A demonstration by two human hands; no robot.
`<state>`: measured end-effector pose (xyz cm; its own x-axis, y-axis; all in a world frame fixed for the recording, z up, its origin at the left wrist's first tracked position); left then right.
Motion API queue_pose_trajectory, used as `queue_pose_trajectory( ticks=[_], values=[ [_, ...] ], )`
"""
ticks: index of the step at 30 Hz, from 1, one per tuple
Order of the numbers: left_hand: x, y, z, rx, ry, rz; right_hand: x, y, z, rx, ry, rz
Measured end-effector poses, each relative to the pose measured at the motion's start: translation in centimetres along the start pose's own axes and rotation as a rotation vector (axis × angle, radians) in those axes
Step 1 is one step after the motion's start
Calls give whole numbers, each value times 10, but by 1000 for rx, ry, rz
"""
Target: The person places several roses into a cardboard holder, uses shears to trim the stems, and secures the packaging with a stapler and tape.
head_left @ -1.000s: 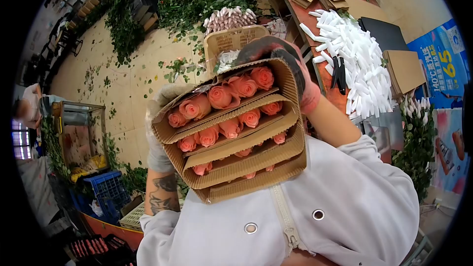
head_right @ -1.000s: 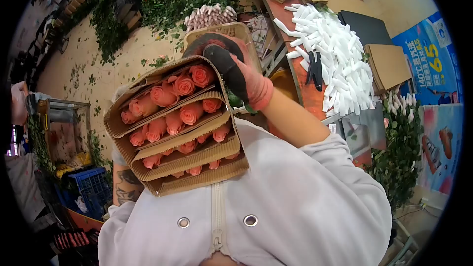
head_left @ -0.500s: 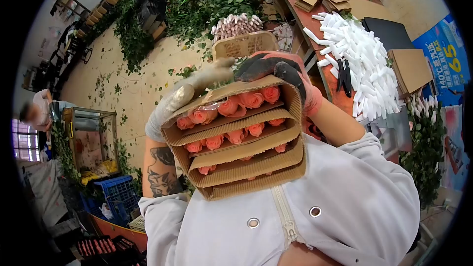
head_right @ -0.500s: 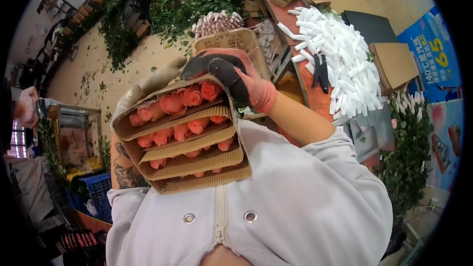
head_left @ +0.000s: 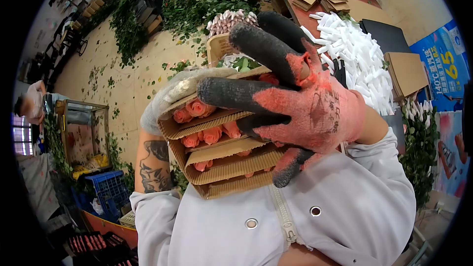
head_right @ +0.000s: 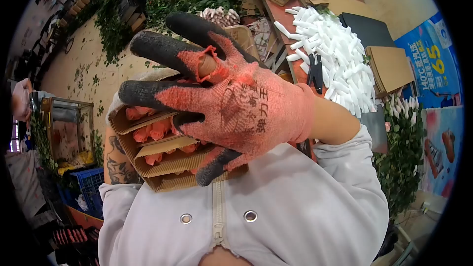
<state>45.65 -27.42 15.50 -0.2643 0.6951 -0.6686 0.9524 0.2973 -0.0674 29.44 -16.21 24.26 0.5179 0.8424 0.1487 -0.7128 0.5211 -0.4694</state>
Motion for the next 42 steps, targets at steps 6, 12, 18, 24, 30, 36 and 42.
queue_pose_trajectory(
  ticks=[6,12,18,24,30,36,42],
  values=[
    [3,3,0,-23,-99,-15,0,3,-22,141,114,-100],
    [5,0,-1,-62,-257,-49,4,1,-11,334,80,-145],
    [8,10,-23,-43,-125,-148,-31,45,-16,-668,-435,-249],
    [22,20,-19,56,-385,-33,-26,94,-94,-363,-921,-553],
    [9,31,0,-169,-567,-140,-21,121,-133,-548,-744,-790],
    [5,25,9,-247,-579,-207,-16,128,-140,-217,-324,-1173],
    [-1,-3,13,-253,-569,-233,-14,144,-168,-175,-208,-1011]
  ],
)
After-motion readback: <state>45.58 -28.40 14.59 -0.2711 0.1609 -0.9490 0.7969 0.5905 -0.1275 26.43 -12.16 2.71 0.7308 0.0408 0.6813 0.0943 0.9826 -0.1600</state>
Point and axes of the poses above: each hand's wrist, its own y-axis away from the middle knuckle, its own z-axis out of the back of the hand, x = y × z, the point moved 4 cm from there along -y, towards the middle knuckle, and after that the axes turned 5 degrees about -z, right-handed, at the moved point
